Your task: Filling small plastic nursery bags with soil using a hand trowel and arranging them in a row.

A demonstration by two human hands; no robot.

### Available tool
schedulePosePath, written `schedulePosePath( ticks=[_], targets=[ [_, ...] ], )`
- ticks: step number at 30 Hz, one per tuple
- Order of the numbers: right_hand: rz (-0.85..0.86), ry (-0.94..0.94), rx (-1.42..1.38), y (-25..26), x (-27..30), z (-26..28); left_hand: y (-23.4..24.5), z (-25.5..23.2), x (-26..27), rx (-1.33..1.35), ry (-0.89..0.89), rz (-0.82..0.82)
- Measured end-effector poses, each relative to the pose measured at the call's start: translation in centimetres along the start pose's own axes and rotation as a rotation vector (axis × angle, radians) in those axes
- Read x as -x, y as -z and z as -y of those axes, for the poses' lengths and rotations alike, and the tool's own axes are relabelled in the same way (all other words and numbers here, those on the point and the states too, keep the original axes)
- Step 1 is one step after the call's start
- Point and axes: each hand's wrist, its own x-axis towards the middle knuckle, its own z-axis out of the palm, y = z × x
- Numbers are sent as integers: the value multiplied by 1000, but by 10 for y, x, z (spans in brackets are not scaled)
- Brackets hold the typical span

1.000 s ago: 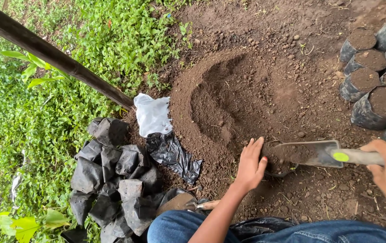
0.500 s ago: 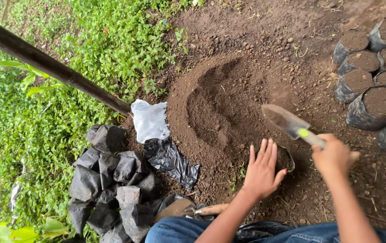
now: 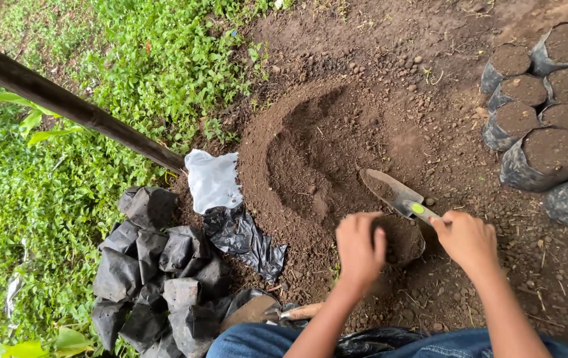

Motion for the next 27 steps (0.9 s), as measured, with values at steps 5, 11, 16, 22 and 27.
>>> schedulePosePath(
  ticks=[5,11,16,22,27],
  targets=[
    [206,-22,-22,13,14,10,-9,56,3,-217,190,113],
    [139,140,-106,27,30,27,3,36,5,-141,92,126],
    [282,400,-272,34,56,49,-14,58,11,2,188,158],
    [267,497,-214,12,44,41,-3,48,10,36,212,140],
    [342,215,-143,45,38,30,3,37,3,-60,246,121]
  ],
)
